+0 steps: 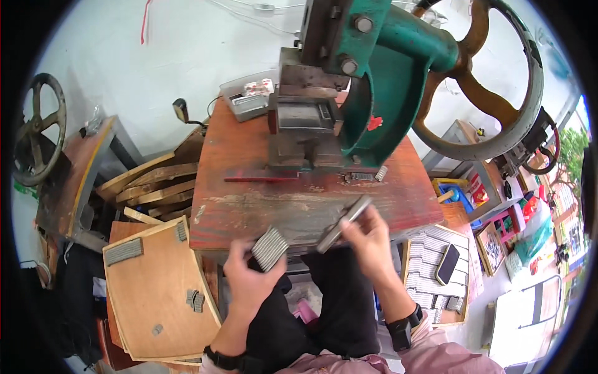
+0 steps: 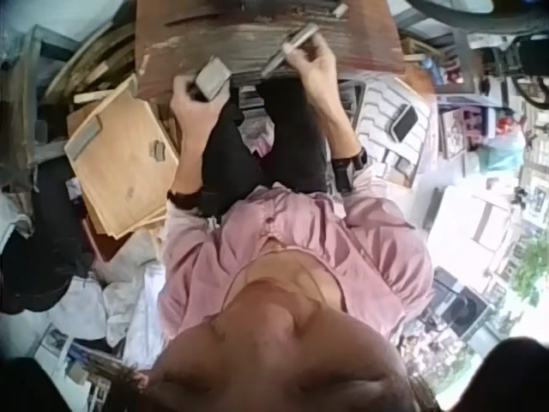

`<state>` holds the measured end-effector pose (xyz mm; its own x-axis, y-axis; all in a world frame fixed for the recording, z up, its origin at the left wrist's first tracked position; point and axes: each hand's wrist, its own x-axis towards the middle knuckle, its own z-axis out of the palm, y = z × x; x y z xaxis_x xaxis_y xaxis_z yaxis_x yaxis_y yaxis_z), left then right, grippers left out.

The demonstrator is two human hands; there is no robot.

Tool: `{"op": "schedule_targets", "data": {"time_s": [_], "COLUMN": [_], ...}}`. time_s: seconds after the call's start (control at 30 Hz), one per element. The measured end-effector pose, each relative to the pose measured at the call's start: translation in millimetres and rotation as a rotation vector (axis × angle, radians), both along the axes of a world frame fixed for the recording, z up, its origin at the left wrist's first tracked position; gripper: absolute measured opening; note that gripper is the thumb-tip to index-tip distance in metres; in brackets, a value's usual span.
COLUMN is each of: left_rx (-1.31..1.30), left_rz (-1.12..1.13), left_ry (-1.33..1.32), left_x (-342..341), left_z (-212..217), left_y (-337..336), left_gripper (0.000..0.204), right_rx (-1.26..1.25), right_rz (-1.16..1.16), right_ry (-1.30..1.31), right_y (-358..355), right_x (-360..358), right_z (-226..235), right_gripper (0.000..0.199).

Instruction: Operating a manual press machine to stamp or process small metal components.

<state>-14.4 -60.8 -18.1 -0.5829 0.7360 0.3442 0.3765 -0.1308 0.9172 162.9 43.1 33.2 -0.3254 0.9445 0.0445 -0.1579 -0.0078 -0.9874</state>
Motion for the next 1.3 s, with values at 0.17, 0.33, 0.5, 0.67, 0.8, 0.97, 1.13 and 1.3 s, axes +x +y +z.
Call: {"op": "schedule_targets", "data": {"time_s": [0.17,0.33,0.5,0.67,0.8,0.97,1.13,1.3], "left_rx": [0.068,-0.199,-0.319,-0.248,-0.204,-0.167,-0.133,-0.146], "left_rz": [-0.028,-0.079,-0.15,-0.182,-0.177,-0.132,-0.066,-0.05], "left_ry": [0.217,0.356,0.555,0.514,0.481,0.356,0.266,0.29], "left_x": [22,15,15,14,15,19,23,24], "left_z": [10,12,17,8,12,10,1,5], "left_y": [64,72,73,75,72,73,75,74], "left_gripper": [0.043,0.051,0.056,0.057,0.062,0.065,0.061,0.059], "right_rx": [0.174,0.189,0.316,0.255,0.276,0.485,0.589,0.72], "right_rz": [-0.18,-0.165,-0.166,-0.102,0.0,0.109,0.134,0.047], "right_ry": [-0.064,-0.12,-0.309,-0.296,-0.164,-0.046,-0.413,-0.149], "right_y": [34,44,48,50,50,44,52,47], "right_x": [16,4,-5,-10,-21,-47,-57,-57], "right_z": [-5,-23,-29,-17,-6,11,-2,5], "right_gripper": [0.023,0.025,0.031,0.033,0.031,0.032,0.034,0.032]}}
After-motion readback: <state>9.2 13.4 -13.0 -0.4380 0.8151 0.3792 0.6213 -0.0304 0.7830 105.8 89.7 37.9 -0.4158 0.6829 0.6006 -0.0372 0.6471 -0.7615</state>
